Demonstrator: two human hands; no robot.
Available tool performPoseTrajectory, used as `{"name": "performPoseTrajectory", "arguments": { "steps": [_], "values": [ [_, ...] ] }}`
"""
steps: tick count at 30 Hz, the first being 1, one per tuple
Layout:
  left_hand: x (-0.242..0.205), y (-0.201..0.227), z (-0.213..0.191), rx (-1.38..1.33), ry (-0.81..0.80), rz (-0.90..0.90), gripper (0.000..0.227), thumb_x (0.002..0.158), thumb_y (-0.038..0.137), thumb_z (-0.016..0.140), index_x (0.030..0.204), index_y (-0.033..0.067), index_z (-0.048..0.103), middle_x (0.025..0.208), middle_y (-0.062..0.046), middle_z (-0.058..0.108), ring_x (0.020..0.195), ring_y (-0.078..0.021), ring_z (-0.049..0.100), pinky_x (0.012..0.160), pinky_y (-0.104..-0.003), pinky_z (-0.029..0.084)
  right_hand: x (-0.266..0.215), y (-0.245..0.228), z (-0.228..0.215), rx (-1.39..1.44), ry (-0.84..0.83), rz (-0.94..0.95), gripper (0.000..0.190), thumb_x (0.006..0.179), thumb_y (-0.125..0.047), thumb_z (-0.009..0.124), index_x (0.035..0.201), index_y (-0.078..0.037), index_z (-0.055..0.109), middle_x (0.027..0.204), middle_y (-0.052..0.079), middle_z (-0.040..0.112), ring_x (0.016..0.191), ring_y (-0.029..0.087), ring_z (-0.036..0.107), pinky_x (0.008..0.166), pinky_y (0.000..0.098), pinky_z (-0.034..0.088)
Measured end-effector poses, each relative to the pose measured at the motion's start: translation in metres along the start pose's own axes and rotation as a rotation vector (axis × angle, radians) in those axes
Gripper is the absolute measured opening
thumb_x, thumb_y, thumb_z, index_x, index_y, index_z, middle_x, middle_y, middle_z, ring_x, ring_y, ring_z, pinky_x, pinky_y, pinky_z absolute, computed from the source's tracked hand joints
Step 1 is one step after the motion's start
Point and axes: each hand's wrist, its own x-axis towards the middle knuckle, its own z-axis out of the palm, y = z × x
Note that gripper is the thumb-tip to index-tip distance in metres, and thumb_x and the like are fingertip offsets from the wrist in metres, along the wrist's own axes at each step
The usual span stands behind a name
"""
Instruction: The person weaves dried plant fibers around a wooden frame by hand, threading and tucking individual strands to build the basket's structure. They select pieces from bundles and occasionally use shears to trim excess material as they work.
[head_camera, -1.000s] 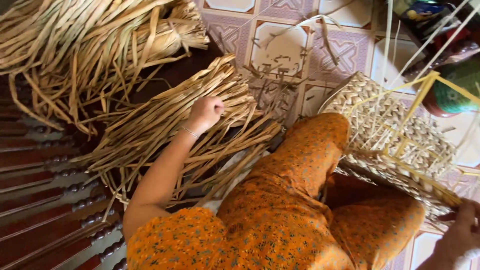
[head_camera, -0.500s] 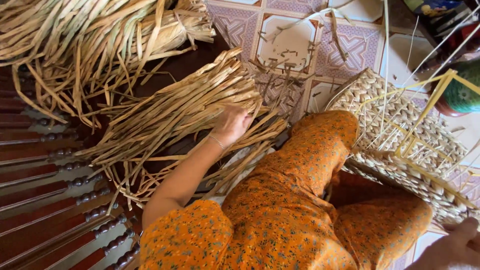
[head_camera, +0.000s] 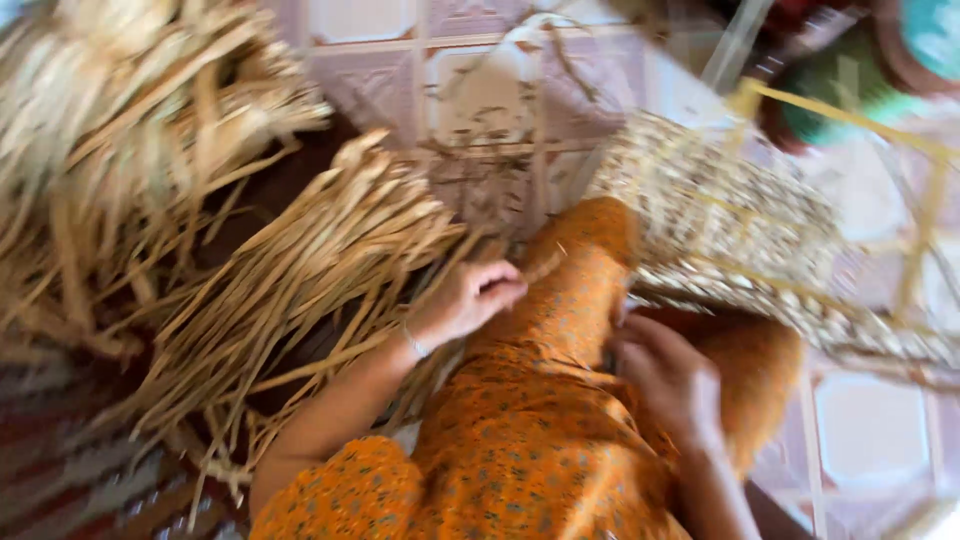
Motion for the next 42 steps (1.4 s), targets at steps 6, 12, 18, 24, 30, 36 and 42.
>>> {"name": "performPoseTrajectory", "arguments": {
  "steps": [6, 12, 18, 24, 30, 36, 42],
  "values": [
    [0.007, 0.06, 0.065, 0.228, -0.234, 0.517, 0.008, 0.094, 0.014, 0.072, 0.094, 0.0057, 0.074, 0.084, -0.011, 0.075, 0.074, -0.0189, 0.074, 0.065, -0.031, 0.057, -0.004, 0.052, 0.01, 0.517, 0.053, 0.023, 0.017, 0.105, -0.011, 0.064, 0.111, 0.0, 0.076, 0.086, 0.004, 0.069, 0.071, 0.01, 0.053, 0.06, 0.0238, 0.044],
    [0.03, 0.069, 0.069, 0.225, -0.391, 0.471, 0.01, 0.095, 0.015, 0.071, 0.096, 0.0063, 0.075, 0.083, -0.011, 0.077, 0.067, -0.0207, 0.077, 0.057, -0.031, 0.058, -0.018, 0.158, -0.107, 1.001, 0.766, -0.058, 0.022, 0.108, -0.017, 0.062, 0.106, 0.003, 0.071, 0.082, 0.009, 0.07, 0.063, 0.015, 0.063, 0.059, 0.029, 0.054],
    [0.04, 0.071, 0.07, 0.33, -0.474, 0.526, 0.014, 0.098, 0.016, 0.073, 0.096, 0.0022, 0.074, 0.081, -0.012, 0.075, 0.071, -0.0185, 0.072, 0.063, -0.03, 0.055, -0.081, 0.202, -0.154, 1.028, 0.966, -0.149, 0.017, 0.113, -0.009, 0.064, 0.108, 0.005, 0.071, 0.082, 0.009, 0.067, 0.056, 0.012, 0.051, 0.055, 0.0267, 0.045],
    [0.063, 0.052, 0.08, -0.101, -0.814, -0.162, 0.025, 0.102, 0.011, 0.058, 0.123, 0.0003, 0.067, 0.077, -0.002, 0.071, 0.066, -0.008, 0.064, 0.06, -0.024, 0.055, -0.1, 0.207, -0.157, 1.037, 1.114, -0.11, 0.018, 0.112, -0.011, 0.062, 0.102, 0.001, 0.071, 0.077, 0.007, 0.067, 0.052, 0.012, 0.052, 0.054, 0.0303, 0.05],
    [0.066, 0.053, 0.096, -0.317, -0.765, -0.1, 0.02, 0.104, 0.009, 0.058, 0.12, -0.0027, 0.063, 0.086, -0.009, 0.075, 0.075, -0.0137, 0.072, 0.068, -0.027, 0.063, -0.107, 0.221, -0.147, 0.91, 1.119, -0.11, 0.005, 0.111, -0.005, 0.07, 0.109, -0.001, 0.069, 0.09, 0.01, 0.067, 0.065, 0.013, 0.057, 0.063, 0.0325, 0.051],
    [0.054, 0.058, 0.13, 0.092, -0.668, 0.176, 0.01, 0.102, 0.01, 0.062, 0.108, 0.0014, 0.062, 0.082, -0.006, 0.076, 0.069, -0.0111, 0.076, 0.063, -0.024, 0.069, -0.084, 0.142, -0.107, -0.428, 1.055, -0.235, 0.047, 0.092, 0.001, 0.08, 0.133, -0.003, 0.058, 0.125, 0.016, 0.065, 0.12, 0.029, 0.063, 0.105, 0.0425, 0.051],
    [0.051, 0.07, 0.133, -0.005, -0.684, 0.154, 0.018, 0.101, 0.012, 0.066, 0.109, 0.0001, 0.055, 0.077, -0.004, 0.074, 0.068, -0.0113, 0.07, 0.061, -0.026, 0.059, -0.037, 0.036, -0.042, -0.224, 0.362, -0.552, 0.031, 0.086, 0.001, 0.071, 0.116, -0.004, 0.066, 0.109, 0.012, 0.07, 0.102, 0.028, 0.068, 0.089, 0.0382, 0.056]
  ]
}}
